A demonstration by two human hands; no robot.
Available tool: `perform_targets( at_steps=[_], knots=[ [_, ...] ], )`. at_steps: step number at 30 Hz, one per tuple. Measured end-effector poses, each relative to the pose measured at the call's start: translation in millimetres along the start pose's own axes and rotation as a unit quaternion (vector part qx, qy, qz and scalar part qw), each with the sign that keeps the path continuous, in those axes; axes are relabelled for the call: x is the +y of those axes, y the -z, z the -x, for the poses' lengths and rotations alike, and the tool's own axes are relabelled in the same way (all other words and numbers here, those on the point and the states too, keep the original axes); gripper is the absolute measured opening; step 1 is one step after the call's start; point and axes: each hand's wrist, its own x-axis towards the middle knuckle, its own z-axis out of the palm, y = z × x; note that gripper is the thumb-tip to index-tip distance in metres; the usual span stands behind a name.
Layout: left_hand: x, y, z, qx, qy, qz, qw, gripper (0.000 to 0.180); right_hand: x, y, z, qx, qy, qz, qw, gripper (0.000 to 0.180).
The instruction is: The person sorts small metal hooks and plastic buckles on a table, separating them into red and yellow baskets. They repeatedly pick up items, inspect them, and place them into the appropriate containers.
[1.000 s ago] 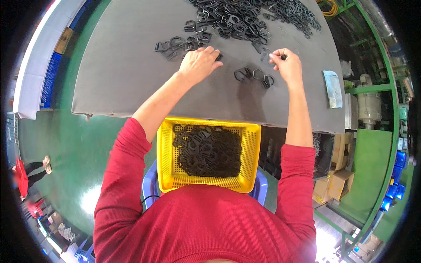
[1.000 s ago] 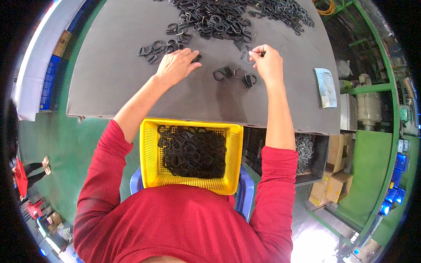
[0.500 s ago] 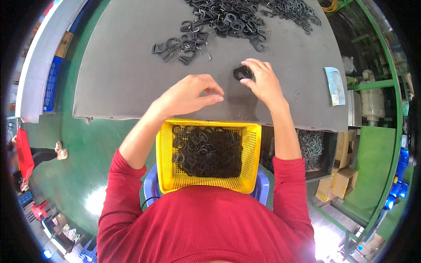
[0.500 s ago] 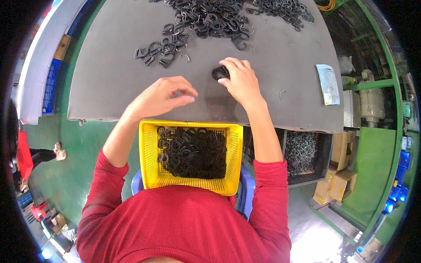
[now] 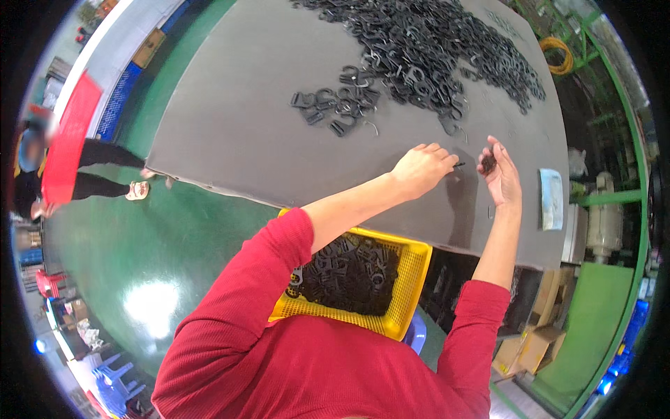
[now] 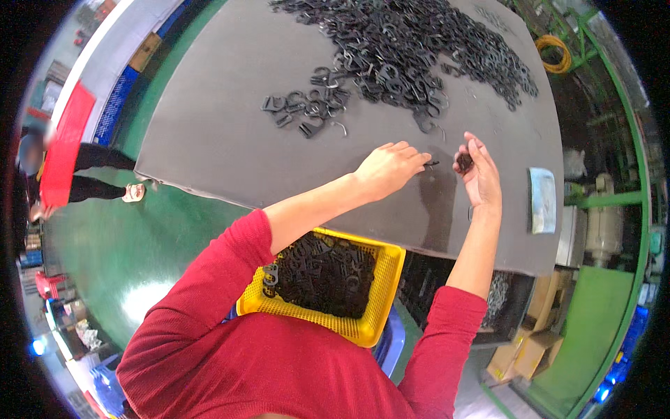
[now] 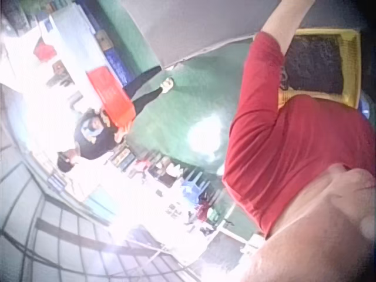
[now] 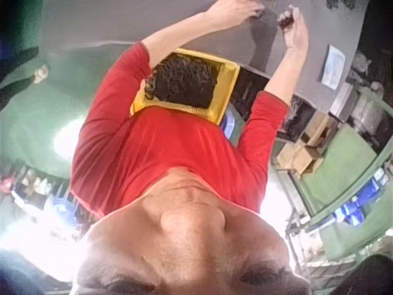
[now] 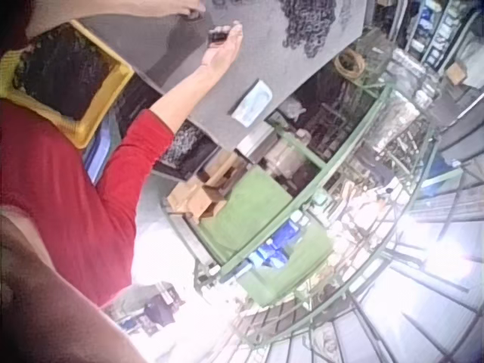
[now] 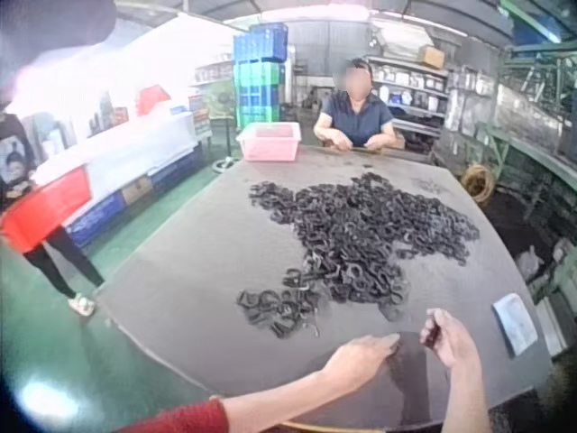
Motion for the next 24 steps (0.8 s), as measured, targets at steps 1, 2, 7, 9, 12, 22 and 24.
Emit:
perform_targets(
  at_steps=[1, 2, 7, 9, 12, 22, 24],
  knots=[
    [-3, 12, -1, 0.025, 0.033, 0.055, 0.998, 0.026, -1, -6, -4, 0.002, -0.021, -0.01, 1.0, 0.024],
    [-7, 29, -2, -0.007, 0.093, 0.116, 0.989, 0.025, 1, -12, -9, 0.007, -0.043, -0.023, 0.999, 0.021],
    [-50, 101, 20, -0.081, 0.241, 0.211, 0.944, 0.02, 45, -121, -77, -0.047, 0.164, 0.461, 0.871, 0.038],
    [-57, 122, 30, -0.046, 0.241, 0.205, 0.948, 0.022, 51, -179, -79, -0.006, 0.101, 0.616, 0.781, 0.061],
    [-72, 144, 37, -0.01, 0.229, 0.239, 0.944, 0.026, 58, -207, -84, -0.018, 0.13, 0.666, 0.734, 0.061],
    [-137, 170, 24, 0.079, 0.316, 0.384, 0.864, 0.019, 2, -134, -76, -0.078, 0.021, 0.397, 0.914, 0.031],
    [-152, 170, 13, 0.102, 0.369, 0.505, 0.774, 0.02, 2, -128, -79, -0.049, -0.042, 0.26, 0.963, 0.027]
  ],
)
